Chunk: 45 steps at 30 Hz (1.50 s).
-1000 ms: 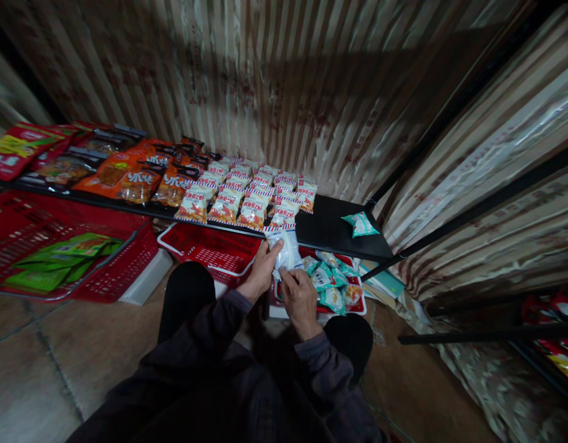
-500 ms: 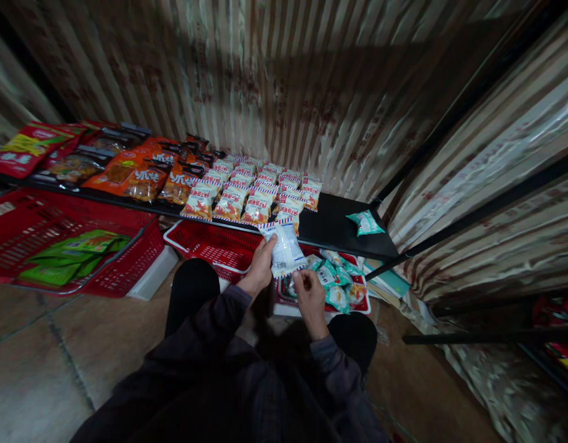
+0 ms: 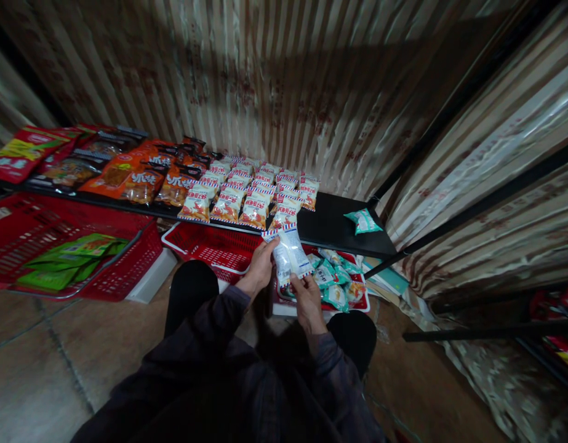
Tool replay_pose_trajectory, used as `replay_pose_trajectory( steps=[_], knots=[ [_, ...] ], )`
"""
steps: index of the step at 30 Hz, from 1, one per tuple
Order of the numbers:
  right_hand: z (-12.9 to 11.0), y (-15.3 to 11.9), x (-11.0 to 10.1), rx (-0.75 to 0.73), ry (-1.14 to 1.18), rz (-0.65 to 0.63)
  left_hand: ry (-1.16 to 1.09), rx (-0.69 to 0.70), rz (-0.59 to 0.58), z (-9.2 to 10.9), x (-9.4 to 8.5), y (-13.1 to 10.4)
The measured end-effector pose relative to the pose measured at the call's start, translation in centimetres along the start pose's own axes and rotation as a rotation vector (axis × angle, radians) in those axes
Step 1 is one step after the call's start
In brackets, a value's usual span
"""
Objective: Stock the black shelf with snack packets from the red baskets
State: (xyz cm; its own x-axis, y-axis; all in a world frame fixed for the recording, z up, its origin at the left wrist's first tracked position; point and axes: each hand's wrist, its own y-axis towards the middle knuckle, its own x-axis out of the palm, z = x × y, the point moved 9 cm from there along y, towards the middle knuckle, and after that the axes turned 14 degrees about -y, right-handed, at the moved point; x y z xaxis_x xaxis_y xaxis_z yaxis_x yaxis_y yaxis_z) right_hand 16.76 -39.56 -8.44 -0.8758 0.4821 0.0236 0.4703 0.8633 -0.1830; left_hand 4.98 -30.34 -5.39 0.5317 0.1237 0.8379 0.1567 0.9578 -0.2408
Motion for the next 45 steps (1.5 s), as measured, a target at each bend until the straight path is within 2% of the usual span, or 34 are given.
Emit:
replay_pose_trajectory(
  steps=[4,7,9,13,15,18,22,25,29,36,40,45],
  knots=[
    [-0.1,0.0,-0.5,-0.024,-0.02,0.025,0.035,-0.045,0.036,-0.1,-0.6,0.5],
    [-0.2,0.0,-0.7,-0.037,-0.024,0.009,0.116,-0.058,0.029,0.7,-0.7,1.3],
    [0.0,-0.1,-0.9,-0.031,-0.018,-0.013,0.217,-0.061,-0.017,1.8,-0.3,1.9],
    [0.6,-0.4,-1.6,-0.013,-0.017,-0.039,0.471,-0.162,-0.196,3.1,1.6,2.7],
    [0.9,-0.5,-1.8,-0.01,-0.024,-0.048,0.548,-0.215,-0.266,3.2,2.3,2.7],
    [1.3,-0.5,-2.0,0.002,-0.036,-0.072,0.626,-0.256,-0.298,3.1,2.7,2.6],
    [1.0,-0.8,-1.9,0.0,-0.083,-0.115,0.647,-0.181,-0.249,3.0,2.3,2.6],
    [0.2,-1.1,-2.2,-0.025,-0.12,-0.099,0.614,-0.095,-0.185,3.3,1.9,2.6],
    [-0.3,-1.2,-2.4,-0.034,-0.11,-0.101,0.547,-0.081,-0.203,3.3,2.0,2.4],
    [-0.9,0.0,-4.8,-0.03,-0.015,0.098,0.559,-0.043,-0.249,3.7,2.5,2.1],
    [-1.2,0.2,-5.5,-0.037,0.032,0.178,0.585,-0.031,-0.203,3.6,2.3,1.8],
    [-1.5,0.0,-6.1,-0.063,0.022,0.232,0.582,-0.038,-0.245,3.5,2.7,1.3]
  ],
)
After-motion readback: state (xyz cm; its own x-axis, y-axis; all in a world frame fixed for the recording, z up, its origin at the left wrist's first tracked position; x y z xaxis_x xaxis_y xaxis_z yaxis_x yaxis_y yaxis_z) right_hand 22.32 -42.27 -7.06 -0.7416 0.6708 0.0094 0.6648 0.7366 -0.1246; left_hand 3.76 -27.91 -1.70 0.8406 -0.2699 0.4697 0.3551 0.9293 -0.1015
